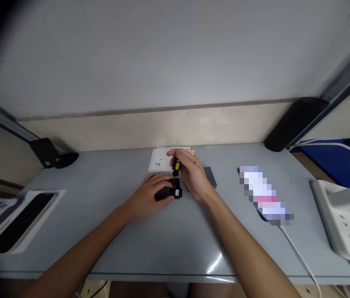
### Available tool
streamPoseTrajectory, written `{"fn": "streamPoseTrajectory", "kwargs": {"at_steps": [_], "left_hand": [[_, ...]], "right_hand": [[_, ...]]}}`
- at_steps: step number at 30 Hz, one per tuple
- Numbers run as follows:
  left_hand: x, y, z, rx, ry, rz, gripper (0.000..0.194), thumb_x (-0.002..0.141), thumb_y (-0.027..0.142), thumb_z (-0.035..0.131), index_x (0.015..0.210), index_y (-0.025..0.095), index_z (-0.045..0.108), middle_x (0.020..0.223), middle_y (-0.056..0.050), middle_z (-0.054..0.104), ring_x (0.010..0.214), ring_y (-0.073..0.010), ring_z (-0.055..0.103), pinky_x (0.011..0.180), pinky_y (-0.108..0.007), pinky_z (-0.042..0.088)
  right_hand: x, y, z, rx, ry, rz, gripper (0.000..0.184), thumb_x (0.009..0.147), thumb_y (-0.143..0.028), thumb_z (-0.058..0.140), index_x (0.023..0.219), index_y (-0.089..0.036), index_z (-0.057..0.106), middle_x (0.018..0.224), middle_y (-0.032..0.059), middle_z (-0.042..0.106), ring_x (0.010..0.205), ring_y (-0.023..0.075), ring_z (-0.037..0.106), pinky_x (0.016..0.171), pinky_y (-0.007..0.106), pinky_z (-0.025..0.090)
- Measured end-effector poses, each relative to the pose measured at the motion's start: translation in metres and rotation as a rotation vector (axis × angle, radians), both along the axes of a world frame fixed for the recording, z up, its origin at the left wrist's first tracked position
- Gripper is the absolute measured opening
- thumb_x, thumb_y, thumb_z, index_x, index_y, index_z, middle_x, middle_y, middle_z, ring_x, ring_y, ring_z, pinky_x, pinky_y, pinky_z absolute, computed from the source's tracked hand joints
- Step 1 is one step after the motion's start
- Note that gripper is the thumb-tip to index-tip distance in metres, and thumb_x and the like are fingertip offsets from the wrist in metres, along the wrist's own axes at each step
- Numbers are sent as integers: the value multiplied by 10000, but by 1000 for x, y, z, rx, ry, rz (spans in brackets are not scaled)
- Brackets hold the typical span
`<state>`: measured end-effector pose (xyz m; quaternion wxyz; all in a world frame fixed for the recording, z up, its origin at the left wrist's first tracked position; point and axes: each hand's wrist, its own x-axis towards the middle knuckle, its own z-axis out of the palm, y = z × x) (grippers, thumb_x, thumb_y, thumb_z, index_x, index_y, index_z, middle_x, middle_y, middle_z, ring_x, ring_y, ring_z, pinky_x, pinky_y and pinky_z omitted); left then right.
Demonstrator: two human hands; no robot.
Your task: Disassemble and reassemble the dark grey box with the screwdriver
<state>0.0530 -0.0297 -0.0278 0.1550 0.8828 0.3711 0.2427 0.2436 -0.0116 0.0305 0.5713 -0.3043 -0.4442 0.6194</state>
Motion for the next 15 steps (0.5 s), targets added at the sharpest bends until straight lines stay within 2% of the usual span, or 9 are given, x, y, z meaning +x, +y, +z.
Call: {"fn": "streamPoseTrajectory", "kwargs": {"at_steps": [3, 5, 8, 11, 13, 15], "left_hand": [[0, 0, 1, -2, -6, -4, 161, 999, 354, 653, 1090, 230, 700, 1335, -77, 707, 1218, -263, 642, 1143, -489, 442], [0, 0, 1, -12, -1, -6, 153, 997, 345, 659, 1096, 236, 701, 1330, -76, 710, 1220, -263, 640, 1142, -485, 442], [0, 0, 1, -22, 3, -5, 141, 988, 335, 673, 1091, 244, 703, 1314, -70, 717, 1215, -263, 642, 1133, -478, 449], [0, 0, 1, -21, -3, -9, 144, 985, 326, 678, 1093, 234, 704, 1313, -70, 715, 1204, -254, 645, 1138, -470, 442], [0, 0, 1, -24, -2, -6, 142, 984, 320, 678, 1096, 236, 702, 1312, -66, 713, 1209, -251, 642, 1146, -463, 434], [0, 0, 2, -24, 11, 3, 136, 982, 318, 679, 1093, 241, 699, 1314, -60, 711, 1215, -253, 639, 1148, -462, 428]], "right_hand": [[1, 1, 0, 30, -15, -106, 432, 742, -585, 861, 751, -247, 592, 805, -12, 576, 777, 153, 506, 735, 306, 427], [3, 3, 0, 22, 7, -125, 544, 699, -572, 902, 713, -242, 470, 794, -26, 573, 727, 136, 509, 698, 299, 425], [6, 4, -1, 38, -32, -80, 602, 760, -585, 863, 708, -249, 367, 659, -69, 472, 549, 98, 390, 563, 286, 351], [5, 3, 0, 108, -97, -12, 518, 848, -683, 734, 738, -251, 468, 604, -82, 397, 504, 93, 326, 527, 289, 298], [2, 1, 2, 102, -75, 40, 528, 860, -764, 647, 796, -243, 590, 668, -54, 449, 545, 100, 391, 562, 299, 333], [-1, -2, 6, 46, -19, 87, 543, 869, -774, 617, 883, -236, 693, 738, -29, 486, 599, 113, 443, 615, 310, 377]]}}
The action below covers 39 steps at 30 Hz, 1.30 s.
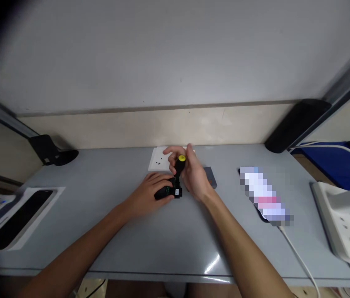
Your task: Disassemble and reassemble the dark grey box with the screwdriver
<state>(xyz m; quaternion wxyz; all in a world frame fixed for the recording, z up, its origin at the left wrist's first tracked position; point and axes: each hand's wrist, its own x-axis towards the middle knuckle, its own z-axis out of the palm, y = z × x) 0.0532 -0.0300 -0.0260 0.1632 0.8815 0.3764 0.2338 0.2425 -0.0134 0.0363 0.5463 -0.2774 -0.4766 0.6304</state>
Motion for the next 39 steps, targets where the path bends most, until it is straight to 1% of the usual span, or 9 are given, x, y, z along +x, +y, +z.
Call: {"fn": "streamPoseTrajectory", "kwargs": {"at_steps": [7, 13, 18, 21, 25, 28, 31, 35, 39], "left_hand": [[0, 0, -1, 3, 4, -2, 126, 992, 333, 671, 1077, 243, 693, 1332, -64, 709, 1223, -255, 644, 1162, -477, 417], [-1, 0, -1, 4, 3, -5, 146, 997, 337, 656, 1096, 240, 701, 1338, -74, 708, 1237, -259, 643, 1163, -484, 419], [-1, 0, 0, -7, 9, -1, 144, 989, 344, 656, 1089, 251, 703, 1341, -67, 707, 1234, -264, 641, 1161, -493, 420], [-1, 1, -1, 5, 7, 4, 130, 982, 333, 665, 1076, 250, 697, 1327, -61, 712, 1233, -258, 644, 1156, -481, 423], [-1, 1, -1, 12, -12, -5, 124, 979, 328, 673, 1065, 239, 682, 1323, -72, 716, 1232, -263, 649, 1156, -484, 419], [0, 0, 1, -9, -10, 8, 122, 977, 327, 669, 1072, 250, 670, 1313, -62, 723, 1219, -262, 653, 1152, -484, 423], [1, 0, 1, -26, -10, 11, 101, 979, 333, 659, 1029, 246, 654, 1299, -62, 727, 1206, -263, 655, 1150, -485, 426], [1, 0, -1, -20, -7, 18, 116, 980, 357, 660, 990, 242, 645, 1307, -68, 723, 1206, -274, 653, 1158, -500, 422], [0, 0, -3, -6, -14, 10, 117, 985, 338, 666, 1041, 236, 650, 1315, -65, 719, 1212, -261, 652, 1150, -489, 426]], "right_hand": [[-4, -2, -2, 3, -47, -216, 526, 706, -676, 855, 717, -241, 560, 822, -11, 594, 792, 151, 561, 750, 302, 452], [-6, 1, -7, 4, -58, -203, 599, 742, -738, 786, 720, -250, 440, 613, -81, 449, 493, 84, 373, 518, 277, 326], [-9, 0, 0, -2, -14, -139, 528, 842, -778, 639, 844, -250, 641, 696, -29, 512, 594, 126, 455, 587, 311, 388], [-9, -2, 2, -11, -60, -148, 417, 822, -665, 735, 870, -253, 694, 761, -12, 572, 720, 150, 530, 687, 313, 441], [-9, -4, 0, -23, -63, -222, 504, 709, -592, 879, 739, -245, 515, 801, -27, 593, 784, 149, 617, 741, 302, 484], [-10, -3, -2, -26, -85, -261, 621, 733, -643, 847, 715, -255, 361, 653, -71, 499, 553, 105, 510, 586, 284, 429], [-11, -1, -3, -17, -111, -276, 552, 800, -725, 742, 747, -259, 452, 604, -79, 431, 505, 98, 386, 519, 283, 344], [-9, 1, -3, -45, 15, -182, 423, 897, -678, 618, 930, -264, 695, 721, -21, 505, 634, 139, 473, 620, 308, 425], [-6, 4, -3, -88, 40, -211, 389, 805, -624, 778, 799, -247, 679, 811, 6, 585, 784, 162, 571, 746, 319, 481]]}}
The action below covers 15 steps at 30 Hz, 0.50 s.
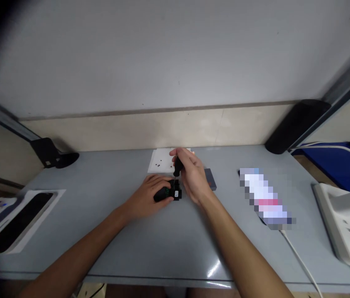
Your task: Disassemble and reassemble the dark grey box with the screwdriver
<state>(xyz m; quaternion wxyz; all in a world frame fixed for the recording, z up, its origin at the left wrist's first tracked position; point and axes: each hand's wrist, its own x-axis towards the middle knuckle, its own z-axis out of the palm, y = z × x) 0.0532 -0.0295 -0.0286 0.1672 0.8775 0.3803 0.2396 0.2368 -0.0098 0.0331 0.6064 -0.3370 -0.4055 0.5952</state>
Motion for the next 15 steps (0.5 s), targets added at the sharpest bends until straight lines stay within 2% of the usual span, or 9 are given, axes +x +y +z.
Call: {"fn": "streamPoseTrajectory", "kwargs": {"at_steps": [2, 4, 6, 8, 10, 13, 15], "left_hand": [[0, 0, 1, 2, 2, -6, 126, 988, 331, 669, 1073, 238, 660, 1324, -68, 715, 1224, -258, 649, 1148, -485, 427], [0, 0, 1, 6, 4, -4, 136, 988, 336, 673, 1089, 245, 672, 1330, -68, 713, 1229, -258, 648, 1154, -490, 424], [0, 0, 1, 12, 4, -5, 146, 986, 344, 678, 1096, 247, 682, 1339, -69, 711, 1232, -260, 649, 1161, -497, 420], [0, 0, 0, 16, 3, -4, 149, 986, 344, 677, 1097, 246, 686, 1341, -70, 711, 1233, -261, 648, 1166, -500, 419], [0, 0, -1, 24, 1, -6, 145, 988, 338, 672, 1095, 241, 687, 1339, -72, 712, 1227, -259, 650, 1160, -495, 423], [0, 0, -1, 45, -8, -11, 136, 990, 330, 672, 1080, 230, 684, 1321, -75, 720, 1211, -258, 657, 1151, -491, 425], [0, 0, -1, 52, -11, -16, 134, 990, 328, 675, 1079, 228, 683, 1313, -73, 722, 1207, -256, 657, 1143, -482, 430]], "right_hand": [[1, 1, -1, -18, 43, -22, 500, 678, -665, 873, 752, -240, 621, 870, 10, 628, 838, 170, 624, 787, 327, 505], [1, 1, -1, -30, 55, -24, 580, 613, -692, 901, 728, -235, 565, 870, 0, 640, 764, 149, 629, 730, 317, 502], [0, 0, -2, -12, 31, -19, 600, 648, -690, 886, 693, -234, 498, 734, -35, 579, 605, 106, 533, 616, 293, 439], [-1, 0, -2, 25, 25, -3, 589, 711, -694, 846, 674, -239, 473, 607, -69, 454, 527, 92, 404, 551, 287, 354], [-2, 0, -2, 37, 64, 34, 535, 765, -722, 785, 720, -240, 559, 591, -70, 414, 540, 103, 377, 553, 294, 336], [1, 1, -1, 17, 101, 104, 499, 815, -717, 737, 906, -228, 706, 694, -35, 524, 621, 116, 464, 625, 299, 395], [3, 2, -1, 14, 74, 118, 468, 791, -669, 794, 906, -223, 713, 763, -18, 580, 680, 118, 517, 677, 294, 425]]}}
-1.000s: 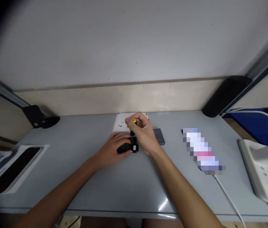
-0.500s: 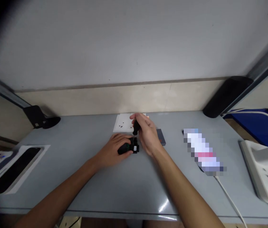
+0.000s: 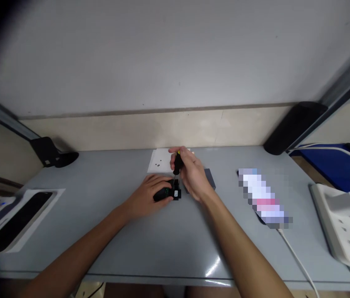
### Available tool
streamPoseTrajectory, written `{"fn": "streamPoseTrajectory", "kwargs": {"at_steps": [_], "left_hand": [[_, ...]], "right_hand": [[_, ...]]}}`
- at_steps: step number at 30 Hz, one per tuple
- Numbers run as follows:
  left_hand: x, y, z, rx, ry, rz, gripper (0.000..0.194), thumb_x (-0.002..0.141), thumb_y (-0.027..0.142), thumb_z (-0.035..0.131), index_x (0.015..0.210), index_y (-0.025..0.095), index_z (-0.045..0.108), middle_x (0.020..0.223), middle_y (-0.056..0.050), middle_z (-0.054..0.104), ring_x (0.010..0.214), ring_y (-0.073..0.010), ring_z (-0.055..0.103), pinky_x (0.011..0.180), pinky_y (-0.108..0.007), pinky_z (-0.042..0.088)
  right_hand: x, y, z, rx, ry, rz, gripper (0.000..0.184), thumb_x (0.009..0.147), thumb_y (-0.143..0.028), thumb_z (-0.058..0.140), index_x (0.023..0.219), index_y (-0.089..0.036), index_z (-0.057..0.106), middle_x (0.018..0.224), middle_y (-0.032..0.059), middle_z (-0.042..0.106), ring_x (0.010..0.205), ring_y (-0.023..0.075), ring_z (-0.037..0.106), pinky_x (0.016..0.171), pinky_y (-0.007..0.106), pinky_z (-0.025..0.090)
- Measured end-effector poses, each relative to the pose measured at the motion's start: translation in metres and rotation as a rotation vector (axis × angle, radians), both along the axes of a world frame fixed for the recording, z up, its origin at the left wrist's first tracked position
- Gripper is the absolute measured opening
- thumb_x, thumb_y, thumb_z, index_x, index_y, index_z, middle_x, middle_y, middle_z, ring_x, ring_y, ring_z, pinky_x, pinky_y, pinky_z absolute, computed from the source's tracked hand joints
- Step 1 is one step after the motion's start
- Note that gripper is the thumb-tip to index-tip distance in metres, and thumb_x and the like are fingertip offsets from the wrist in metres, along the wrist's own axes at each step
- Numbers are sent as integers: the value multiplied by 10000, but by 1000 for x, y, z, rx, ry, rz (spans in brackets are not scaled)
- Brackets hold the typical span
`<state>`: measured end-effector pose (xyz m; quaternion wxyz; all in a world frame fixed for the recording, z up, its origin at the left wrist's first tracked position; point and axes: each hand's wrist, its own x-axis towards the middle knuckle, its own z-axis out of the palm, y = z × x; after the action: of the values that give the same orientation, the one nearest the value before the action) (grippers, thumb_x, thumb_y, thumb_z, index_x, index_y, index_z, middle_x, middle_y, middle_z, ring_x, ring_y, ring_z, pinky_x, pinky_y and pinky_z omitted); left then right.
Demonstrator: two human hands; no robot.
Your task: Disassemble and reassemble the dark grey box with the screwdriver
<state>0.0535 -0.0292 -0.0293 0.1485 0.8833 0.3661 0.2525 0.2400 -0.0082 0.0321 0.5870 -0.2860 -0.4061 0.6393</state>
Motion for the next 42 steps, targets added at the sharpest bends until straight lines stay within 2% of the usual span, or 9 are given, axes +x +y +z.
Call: {"fn": "streamPoseTrajectory", "kwargs": {"at_steps": [4, 8, 14, 23, 26, 29, 33, 38, 42], "left_hand": [[0, 0, 1, -3, 2, 0, 146, 992, 326, 673, 1105, 235, 682, 1318, -60, 721, 1201, -247, 653, 1129, -458, 441], [0, 0, 1, -14, 14, 9, 150, 991, 337, 673, 1107, 243, 688, 1319, -56, 721, 1204, -250, 650, 1141, -465, 433], [1, 0, 3, -16, 11, 4, 118, 987, 307, 667, 1082, 240, 688, 1256, -60, 738, 1178, -255, 655, 1100, -461, 460], [-1, 1, 1, -13, 9, 4, 132, 992, 327, 662, 1087, 239, 688, 1311, -66, 719, 1215, -259, 646, 1117, -467, 450], [0, 2, -1, 3, 3, -4, 139, 989, 327, 670, 1089, 233, 691, 1315, -69, 720, 1206, -255, 653, 1110, -464, 459], [-1, 2, -2, 6, 4, -9, 156, 997, 345, 664, 1102, 232, 688, 1322, -73, 721, 1211, -256, 655, 1110, -470, 460], [-1, 2, -2, -9, 9, -3, 155, 996, 367, 669, 1085, 242, 693, 1327, -67, 719, 1224, -258, 653, 1119, -472, 455], [-2, 3, -2, -21, -1, -4, 160, 988, 364, 681, 1085, 239, 697, 1310, -73, 730, 1211, -263, 664, 1124, -486, 448], [-1, 3, -2, -29, 1, 7, 157, 981, 373, 689, 1072, 246, 705, 1309, -67, 730, 1194, -260, 670, 1121, -477, 453]], "right_hand": [[2, 0, -1, -9, -3, -45, 513, 676, -549, 933, 720, -231, 534, 768, -24, 605, 725, 130, 575, 686, 288, 445], [0, -1, -3, -26, -16, -57, 595, 704, -567, 912, 709, -252, 407, 567, -97, 369, 530, 100, 375, 552, 278, 339], [1, 4, -8, 1, 68, -25, 486, 807, -715, 747, 953, -257, 677, 720, -31, 512, 652, 135, 452, 641, 303, 410], [0, 1, -2, -52, 16, -31, 355, 751, -534, 849, 796, -225, 682, 894, 26, 673, 869, 178, 625, 835, 333, 494], [3, 2, -2, -79, 63, -10, 293, 781, -467, 812, 758, -235, 634, 840, 11, 698, 789, 176, 655, 789, 339, 514], [13, 3, 1, -33, 30, 81, 173, 833, -408, 746, 893, -251, 704, 839, 5, 719, 755, 171, 662, 731, 326, 509], [21, 0, 5, 53, -91, 198, 271, 857, -445, 760, 1031, -238, 777, 1071, 58, 755, 960, 198, 695, 864, 352, 526], [12, -1, -2, 101, -140, 99, 497, 772, -661, 817, 685, -223, 599, 678, -25, 578, 619, 120, 538, 627, 297, 427], [11, 3, -10, 118, -158, 0, 571, 736, -656, 850, 679, -237, 466, 594, -82, 412, 521, 91, 389, 555, 281, 327]]}}
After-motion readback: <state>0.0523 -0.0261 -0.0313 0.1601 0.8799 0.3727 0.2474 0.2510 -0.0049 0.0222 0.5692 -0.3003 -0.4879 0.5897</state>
